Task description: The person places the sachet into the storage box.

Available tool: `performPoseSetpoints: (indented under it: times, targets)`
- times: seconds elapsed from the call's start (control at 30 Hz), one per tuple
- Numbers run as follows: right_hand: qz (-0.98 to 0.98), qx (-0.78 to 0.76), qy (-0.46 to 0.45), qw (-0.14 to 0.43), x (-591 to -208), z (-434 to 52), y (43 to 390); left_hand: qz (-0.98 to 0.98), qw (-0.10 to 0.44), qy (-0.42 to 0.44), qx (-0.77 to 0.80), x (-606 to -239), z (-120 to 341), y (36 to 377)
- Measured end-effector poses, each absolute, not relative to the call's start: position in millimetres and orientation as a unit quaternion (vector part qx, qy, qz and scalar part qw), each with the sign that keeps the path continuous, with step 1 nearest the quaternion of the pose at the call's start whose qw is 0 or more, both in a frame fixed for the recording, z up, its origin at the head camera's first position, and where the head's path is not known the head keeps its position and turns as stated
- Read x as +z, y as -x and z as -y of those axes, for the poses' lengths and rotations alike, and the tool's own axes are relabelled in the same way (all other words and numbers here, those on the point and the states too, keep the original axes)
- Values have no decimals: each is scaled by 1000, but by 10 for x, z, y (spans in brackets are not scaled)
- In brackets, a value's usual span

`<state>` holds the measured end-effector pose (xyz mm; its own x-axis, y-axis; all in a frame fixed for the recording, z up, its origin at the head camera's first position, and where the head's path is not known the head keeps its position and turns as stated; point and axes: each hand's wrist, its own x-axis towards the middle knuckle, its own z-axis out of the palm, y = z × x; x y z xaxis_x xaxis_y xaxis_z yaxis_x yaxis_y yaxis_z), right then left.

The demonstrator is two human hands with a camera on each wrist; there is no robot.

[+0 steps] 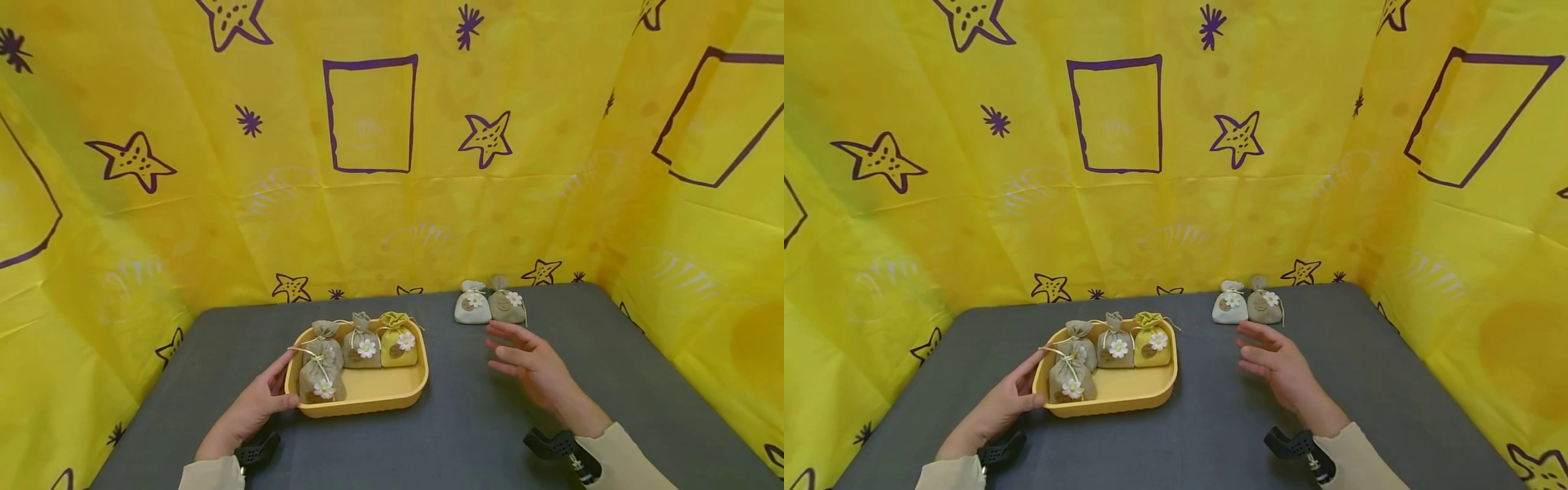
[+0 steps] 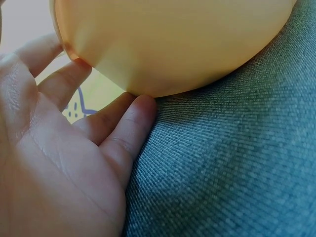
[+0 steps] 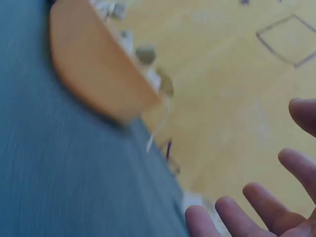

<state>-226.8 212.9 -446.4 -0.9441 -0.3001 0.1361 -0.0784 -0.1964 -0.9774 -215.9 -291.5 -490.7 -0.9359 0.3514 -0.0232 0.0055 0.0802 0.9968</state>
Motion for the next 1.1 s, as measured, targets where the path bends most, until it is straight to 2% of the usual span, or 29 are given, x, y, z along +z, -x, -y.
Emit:
performPoseSetpoints:
  times: [0.23,0.5,0.83,1.1]
  targets:
    - [-666,-737,75,84,-4657,-2617,2171,-720,121,-139,669,-4936,2930,2136]
    - [-655,-750,56,74,-4730,-2892,2218,-715,117,-150,672,-4924,2929,2142]
    - [-670,-734,64,92,-4781,-2982,2653,-725,128,-118,667,-4910,2920,2151]
    - [-676,-730,62,78,-4843,-2942,3055,-726,126,-128,664,-4922,2926,2163]
